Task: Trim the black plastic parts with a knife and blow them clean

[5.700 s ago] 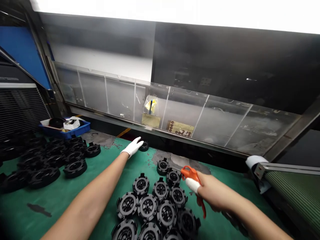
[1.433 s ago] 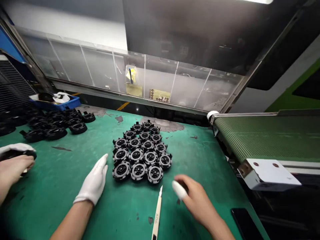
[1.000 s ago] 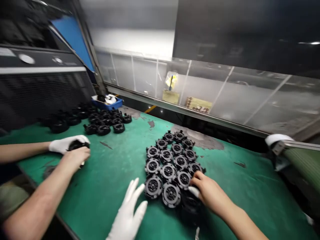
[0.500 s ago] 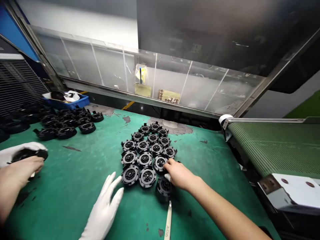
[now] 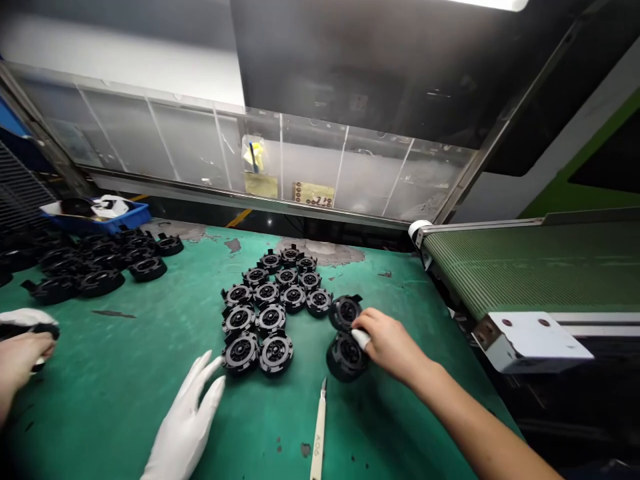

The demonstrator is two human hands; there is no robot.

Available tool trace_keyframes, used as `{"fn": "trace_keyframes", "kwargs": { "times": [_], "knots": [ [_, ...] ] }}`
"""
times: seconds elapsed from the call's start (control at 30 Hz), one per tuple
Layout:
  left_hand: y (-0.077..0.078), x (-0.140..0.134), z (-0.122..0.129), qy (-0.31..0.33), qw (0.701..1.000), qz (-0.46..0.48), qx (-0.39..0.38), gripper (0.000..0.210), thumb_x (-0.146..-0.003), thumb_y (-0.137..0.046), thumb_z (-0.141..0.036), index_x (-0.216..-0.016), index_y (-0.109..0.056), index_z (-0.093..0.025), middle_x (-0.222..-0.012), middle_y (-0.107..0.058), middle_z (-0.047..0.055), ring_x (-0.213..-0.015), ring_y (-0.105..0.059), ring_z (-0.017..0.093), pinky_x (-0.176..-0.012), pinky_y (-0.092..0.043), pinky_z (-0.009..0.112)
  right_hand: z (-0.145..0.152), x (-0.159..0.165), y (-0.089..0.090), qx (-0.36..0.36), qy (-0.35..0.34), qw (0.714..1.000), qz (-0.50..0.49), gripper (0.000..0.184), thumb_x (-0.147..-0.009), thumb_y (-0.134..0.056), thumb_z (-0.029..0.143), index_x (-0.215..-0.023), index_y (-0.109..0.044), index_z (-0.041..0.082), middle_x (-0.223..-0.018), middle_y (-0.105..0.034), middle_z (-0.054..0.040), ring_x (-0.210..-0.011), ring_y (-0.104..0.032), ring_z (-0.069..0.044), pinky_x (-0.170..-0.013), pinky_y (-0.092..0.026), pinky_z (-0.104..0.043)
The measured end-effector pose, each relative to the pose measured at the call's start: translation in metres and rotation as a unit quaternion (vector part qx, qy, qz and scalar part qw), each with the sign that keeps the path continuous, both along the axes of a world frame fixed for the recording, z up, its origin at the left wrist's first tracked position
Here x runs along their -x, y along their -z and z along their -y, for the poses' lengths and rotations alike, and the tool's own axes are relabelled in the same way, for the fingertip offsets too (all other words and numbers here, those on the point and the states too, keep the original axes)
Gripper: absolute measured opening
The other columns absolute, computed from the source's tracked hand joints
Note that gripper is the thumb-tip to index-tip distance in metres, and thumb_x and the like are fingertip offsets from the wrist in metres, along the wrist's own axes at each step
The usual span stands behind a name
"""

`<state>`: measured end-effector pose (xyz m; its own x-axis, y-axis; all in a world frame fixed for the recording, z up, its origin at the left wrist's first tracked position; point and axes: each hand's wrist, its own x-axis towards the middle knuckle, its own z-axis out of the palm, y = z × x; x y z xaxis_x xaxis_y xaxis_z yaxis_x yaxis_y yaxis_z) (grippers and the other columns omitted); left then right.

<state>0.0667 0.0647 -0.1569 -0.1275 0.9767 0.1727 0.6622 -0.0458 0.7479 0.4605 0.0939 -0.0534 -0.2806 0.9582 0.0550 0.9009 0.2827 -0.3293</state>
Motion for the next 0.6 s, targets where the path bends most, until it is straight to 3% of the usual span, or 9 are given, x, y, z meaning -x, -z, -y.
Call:
{"fn": "trace_keyframes", "kwargs": {
  "times": [0.13,0.23,0.33,0.4,0.47,0.6],
  "knots": [
    [-0.002,0.003,-0.004,-0.008,0.999,-0.009,0.034,0.051,-0.092,-0.043,-0.06,-0.133,-0.057,-0.033,-0.159,-0.039,-0.002,-0.152,-0.028,0.026,-0.126,-0.021,0.05,0.026,-0.048,0.022,0.009,0.086,0.996,0.009,0.032,-0.083,-0.05,0.005,-0.105,-0.068,0.019,-0.109,-0.066,-0.01,-0.098,-0.065,-0.024,-0.085,-0.048,-0.033],
    [-0.001,0.004,-0.011,-0.01,0.999,-0.027,0.045,0.051,-0.091,-0.042,-0.062,-0.132,-0.056,-0.035,-0.159,-0.039,-0.004,-0.151,-0.028,0.026,-0.127,-0.02,0.051,0.037,-0.062,0.048,0.017,0.114,0.993,-0.006,0.037,-0.08,-0.05,0.002,-0.107,-0.069,0.019,-0.109,-0.067,-0.0101,-0.099,-0.065,-0.024,-0.085,-0.048,-0.033],
    [-0.002,0.002,-0.015,-0.002,0.998,-0.042,0.052,0.053,-0.091,-0.041,-0.063,-0.134,-0.053,-0.034,-0.159,-0.039,-0.003,-0.151,-0.028,0.026,-0.127,-0.02,0.05,0.04,-0.068,0.053,0.009,0.122,0.991,-0.05,0.029,-0.084,-0.053,0.009,-0.104,-0.071,0.02,-0.106,-0.069,-0.0087,-0.099,-0.065,-0.024,-0.086,-0.048,-0.033],
    [-0.003,0.001,-0.016,-0.002,0.997,-0.05,0.06,0.054,-0.09,-0.041,-0.063,-0.134,-0.053,-0.033,-0.158,-0.041,-0.002,-0.151,-0.029,0.026,-0.127,-0.02,0.049,0.046,-0.072,0.039,-0.004,0.127,0.987,-0.094,0.022,-0.088,-0.055,0.016,-0.101,-0.072,0.02,-0.102,-0.07,-0.0081,-0.097,-0.065,-0.024,-0.086,-0.049,-0.034],
    [-0.004,0.003,-0.017,-0.007,0.996,-0.062,0.065,0.055,-0.091,-0.041,-0.064,-0.133,-0.053,-0.032,-0.157,-0.042,-0.001,-0.15,-0.031,0.026,-0.127,-0.021,0.049,0.059,-0.077,0.013,-0.024,0.134,0.98,-0.148,0.02,-0.092,-0.054,0.024,-0.1,-0.071,0.021,-0.102,-0.071,-0.0072,-0.097,-0.066,-0.023,-0.087,-0.05,-0.033],
    [-0.006,0.011,-0.019,-0.008,0.994,-0.109,0.029,0.051,-0.095,-0.038,-0.061,-0.133,-0.053,-0.029,-0.151,-0.049,0.003,-0.144,-0.042,0.027,-0.125,-0.028,0.048,0.125,-0.108,-0.047,-0.069,0.166,0.948,-0.263,0.023,-0.092,-0.057,0.039,-0.107,-0.069,0.025,-0.108,-0.071,-0.005,-0.098,-0.068,-0.023,-0.083,-0.055,-0.032]
  ]
}}
